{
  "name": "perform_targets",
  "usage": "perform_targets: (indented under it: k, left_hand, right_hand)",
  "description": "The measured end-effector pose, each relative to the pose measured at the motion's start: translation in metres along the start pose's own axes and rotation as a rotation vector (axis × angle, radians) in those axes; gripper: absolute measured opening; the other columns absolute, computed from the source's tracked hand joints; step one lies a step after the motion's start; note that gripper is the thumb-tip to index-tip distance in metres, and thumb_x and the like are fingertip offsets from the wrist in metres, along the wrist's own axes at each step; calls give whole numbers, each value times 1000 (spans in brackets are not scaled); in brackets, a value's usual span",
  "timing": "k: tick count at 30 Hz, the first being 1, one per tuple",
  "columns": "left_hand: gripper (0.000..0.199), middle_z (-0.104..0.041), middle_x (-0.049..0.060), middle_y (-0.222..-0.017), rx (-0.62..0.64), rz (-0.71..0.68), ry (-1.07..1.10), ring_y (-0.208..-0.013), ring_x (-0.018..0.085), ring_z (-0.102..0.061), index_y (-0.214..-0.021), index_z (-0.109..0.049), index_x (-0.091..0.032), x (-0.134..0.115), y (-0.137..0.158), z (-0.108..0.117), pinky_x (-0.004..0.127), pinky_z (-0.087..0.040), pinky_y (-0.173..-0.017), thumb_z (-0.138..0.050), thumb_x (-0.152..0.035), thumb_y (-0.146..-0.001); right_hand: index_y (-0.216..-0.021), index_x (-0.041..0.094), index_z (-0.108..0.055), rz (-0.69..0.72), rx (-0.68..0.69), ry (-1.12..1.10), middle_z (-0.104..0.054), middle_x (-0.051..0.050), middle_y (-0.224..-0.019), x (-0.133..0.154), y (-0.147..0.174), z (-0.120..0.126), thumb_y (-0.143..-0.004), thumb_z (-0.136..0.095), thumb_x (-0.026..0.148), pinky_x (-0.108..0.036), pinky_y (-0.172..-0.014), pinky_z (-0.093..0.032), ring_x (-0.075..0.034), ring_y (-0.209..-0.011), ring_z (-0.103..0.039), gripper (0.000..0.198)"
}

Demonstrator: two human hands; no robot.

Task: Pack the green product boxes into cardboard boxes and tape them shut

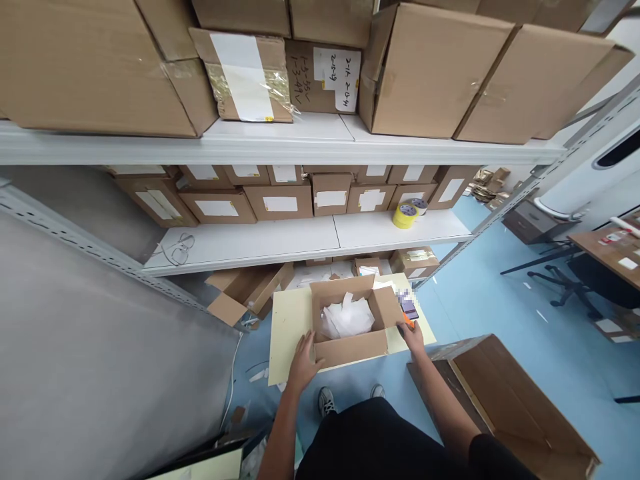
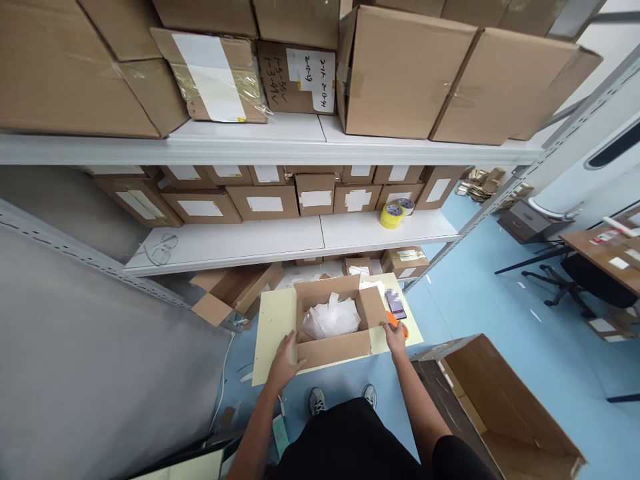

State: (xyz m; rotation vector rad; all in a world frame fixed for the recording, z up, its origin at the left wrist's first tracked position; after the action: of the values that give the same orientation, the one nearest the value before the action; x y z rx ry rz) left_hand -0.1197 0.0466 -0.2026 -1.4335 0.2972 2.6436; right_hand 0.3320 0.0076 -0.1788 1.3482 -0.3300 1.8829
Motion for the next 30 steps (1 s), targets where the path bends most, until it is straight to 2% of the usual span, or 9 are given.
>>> perform_targets:
  k: [3,7,9,13,17,21,23,26,30]
  left_hand:
    - [105,-24,8,-173,165,13,-177,-159,33,-24,-160,-35,-27,-5,4,-19,46,-32,-126,-71,-10,-63]
    - [100,-18,10,-174,133,11,-242,-158,30,-28,-159,-36,-25,-7,9,-26,44,-34,-125,-63,-5,-66]
    - [99,-12,10,-176,141,7,-241,-158,32,-26,-159,-38,-24,-8,11,-24,43,-35,-124,-66,-7,-65]
    - [106,-12,13,-175,300,28,-159,-159,35,-21,-160,-38,-22,-7,12,-11,44,-31,-126,-79,-20,-62]
    - [78,-20,13,-174,320,129,17,-157,34,-28,-149,-54,-24,-3,0,6,43,-42,-118,-75,-50,-78]
    - [51,-54,14,-155,9,236,16,-140,33,-54,-111,-74,-21,-8,-19,16,39,-53,-104,-55,-64,-91]
    - [49,-66,14,-138,-157,333,-46,-126,32,-65,-118,-68,-21,-12,-23,18,41,-54,-102,-54,-60,-92]
    - [64,-59,16,-146,-281,370,-186,-133,34,-59,-147,-46,-19,-33,-36,25,46,-48,-108,-61,-43,-90]
    - [94,-26,15,-171,-222,166,-375,-152,38,-33,-163,-25,-23,-86,-89,43,48,-35,-120,-68,-25,-80]
  right_hand:
    - [-139,15,-57,-16,119,-104,-75,-15,-122,9,7,-18,-72,-71,56,-40,-95,-57,-30,-114,-70,80]
    - [-138,24,-64,352,494,84,-64,-11,-146,47,37,-52,-80,-70,54,-47,-120,-39,-29,-146,-48,65]
    - [-134,24,-69,438,666,233,-60,-11,-150,53,50,-62,-80,-72,54,-51,-125,-30,-31,-151,-41,62]
    - [-130,23,-73,384,818,314,-55,-14,-155,52,54,-58,-75,-77,66,-54,-125,-29,-33,-150,-43,70]
    - [-132,23,-72,181,770,51,-65,-15,-144,44,41,-47,-86,-64,72,-51,-115,-42,-32,-138,-57,68]
    - [-127,22,-71,116,582,-117,-72,-16,-131,30,26,-51,-89,-56,74,-47,-102,-53,-30,-124,-65,66]
    - [-125,19,-69,139,399,-82,-73,-16,-124,22,17,-56,-84,-61,74,-43,-98,-55,-29,-116,-68,70]
    - [-121,16,-68,140,180,26,-73,-14,-108,7,10,-65,-74,-70,69,-40,-87,-58,-29,-97,-71,70]
    - [-124,15,-64,88,148,129,-70,-15,-110,-9,7,-77,-72,-71,56,-39,-79,-57,-27,-86,-71,66]
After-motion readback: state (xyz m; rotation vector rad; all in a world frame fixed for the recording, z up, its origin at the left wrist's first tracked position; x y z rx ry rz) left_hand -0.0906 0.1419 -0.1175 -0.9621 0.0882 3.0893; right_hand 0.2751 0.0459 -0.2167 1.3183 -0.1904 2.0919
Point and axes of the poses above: each hand's wrist, its own y-axis away from the middle knuckle, its own z-axis out of the back of the hand, x = y × z, the point moved 7 cm from there along -y, towards the middle knuckle
